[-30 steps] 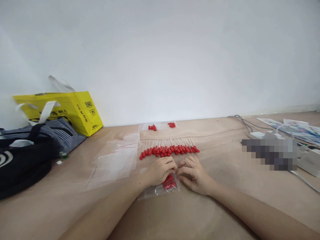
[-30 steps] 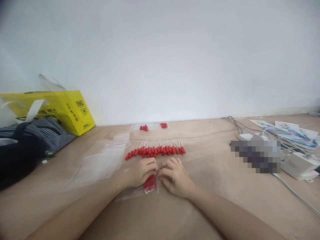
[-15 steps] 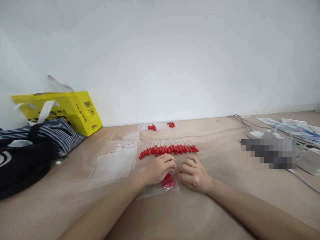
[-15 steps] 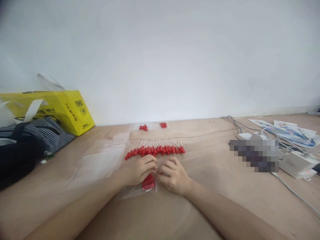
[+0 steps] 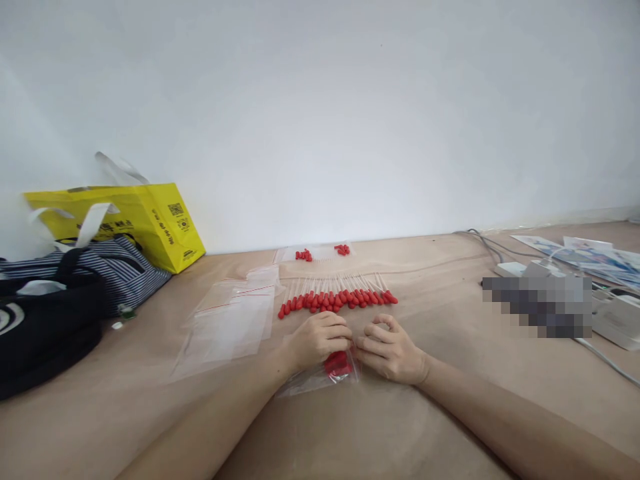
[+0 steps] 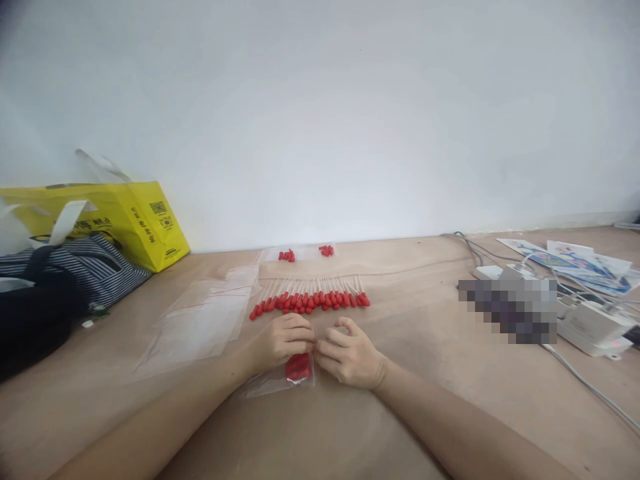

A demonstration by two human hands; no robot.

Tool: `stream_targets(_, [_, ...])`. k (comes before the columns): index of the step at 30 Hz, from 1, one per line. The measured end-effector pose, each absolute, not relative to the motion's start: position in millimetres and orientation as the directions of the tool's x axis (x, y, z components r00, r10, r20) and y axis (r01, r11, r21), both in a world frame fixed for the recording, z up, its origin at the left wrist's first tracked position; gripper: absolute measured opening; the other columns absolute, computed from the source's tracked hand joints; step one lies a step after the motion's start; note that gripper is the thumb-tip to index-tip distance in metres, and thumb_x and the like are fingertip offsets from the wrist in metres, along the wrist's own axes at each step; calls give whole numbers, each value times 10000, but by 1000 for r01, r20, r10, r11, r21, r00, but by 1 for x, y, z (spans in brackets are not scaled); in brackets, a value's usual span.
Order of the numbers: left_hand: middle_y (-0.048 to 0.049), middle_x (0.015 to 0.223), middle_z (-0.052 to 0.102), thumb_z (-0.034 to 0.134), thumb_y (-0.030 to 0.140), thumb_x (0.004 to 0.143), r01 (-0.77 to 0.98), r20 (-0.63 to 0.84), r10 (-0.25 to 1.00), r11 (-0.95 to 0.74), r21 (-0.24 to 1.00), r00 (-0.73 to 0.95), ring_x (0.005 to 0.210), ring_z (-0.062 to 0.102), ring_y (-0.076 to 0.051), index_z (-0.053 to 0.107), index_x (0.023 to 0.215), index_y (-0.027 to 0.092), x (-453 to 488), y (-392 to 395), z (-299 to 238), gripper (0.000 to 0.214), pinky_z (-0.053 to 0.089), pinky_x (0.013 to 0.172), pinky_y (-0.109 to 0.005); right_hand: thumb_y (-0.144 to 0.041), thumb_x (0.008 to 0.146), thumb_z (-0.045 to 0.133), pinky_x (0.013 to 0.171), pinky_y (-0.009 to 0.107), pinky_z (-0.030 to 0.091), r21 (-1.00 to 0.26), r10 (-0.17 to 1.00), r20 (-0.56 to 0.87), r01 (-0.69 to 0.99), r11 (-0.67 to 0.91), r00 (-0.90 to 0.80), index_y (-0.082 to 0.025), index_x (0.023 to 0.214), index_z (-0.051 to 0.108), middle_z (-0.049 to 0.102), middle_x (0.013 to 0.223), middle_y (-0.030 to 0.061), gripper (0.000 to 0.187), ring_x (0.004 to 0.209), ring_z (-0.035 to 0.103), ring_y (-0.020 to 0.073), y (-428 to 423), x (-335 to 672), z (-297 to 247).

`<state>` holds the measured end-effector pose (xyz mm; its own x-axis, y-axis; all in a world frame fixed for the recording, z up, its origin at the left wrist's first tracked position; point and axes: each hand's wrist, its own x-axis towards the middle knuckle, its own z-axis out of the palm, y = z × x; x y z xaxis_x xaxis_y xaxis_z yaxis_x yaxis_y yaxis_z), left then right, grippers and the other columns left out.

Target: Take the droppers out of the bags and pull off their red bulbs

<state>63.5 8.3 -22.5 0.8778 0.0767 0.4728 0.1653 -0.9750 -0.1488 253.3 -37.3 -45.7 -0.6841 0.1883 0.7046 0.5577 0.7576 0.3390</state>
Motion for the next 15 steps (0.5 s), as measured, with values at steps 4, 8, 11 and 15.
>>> stream_targets(4, [-18, 878, 639, 337, 118, 880, 102, 392, 17, -975, -197, 920, 891, 527, -121, 551, 688, 165, 63, 9, -20, 291, 398, 792, -278, -53, 850, 320, 762, 331, 324, 446, 119, 661, 516, 732, -741, -177, 704, 546, 612, 743, -6, 296, 746, 491, 98, -39, 253, -42])
stream_targets(8, [-37, 915, 621, 294, 107, 889, 51, 322, -16, -979, -198, 947, 970, 509, -128, 543, 729, 173, 62, 9, -16, 303, 383, 843, -298, -21, 857, 291, 765, 318, 348, 502, 109, 620, 500, 706, -777, -180, 726, 536, 599, 751, -4, 320, 803, 506, 90, -38, 251, -45])
stream_targets(11, [-43, 959, 611, 284, 102, 889, 33, 297, -16, -986, -162, 955, 1007, 495, -131, 537, 747, 182, 62, 9, -14, 301, 370, 879, -313, 3, 858, 252, 756, 293, 377, 450, 166, 591, 493, 745, -789, -206, 751, 529, 580, 717, -16, 363, 804, 516, 81, -36, 251, -51])
stream_targets(15, [-17, 946, 620, 246, 108, 901, 51, 279, 22, -994, -100, 960, 1063, 466, -125, 531, 740, 185, 65, 9, -17, 336, 342, 925, -321, -96, 884, 303, 764, 263, 411, 271, 294, 584, 523, 808, -756, -268, 839, 538, 580, 799, -29, 294, 839, 521, 75, -35, 256, -58])
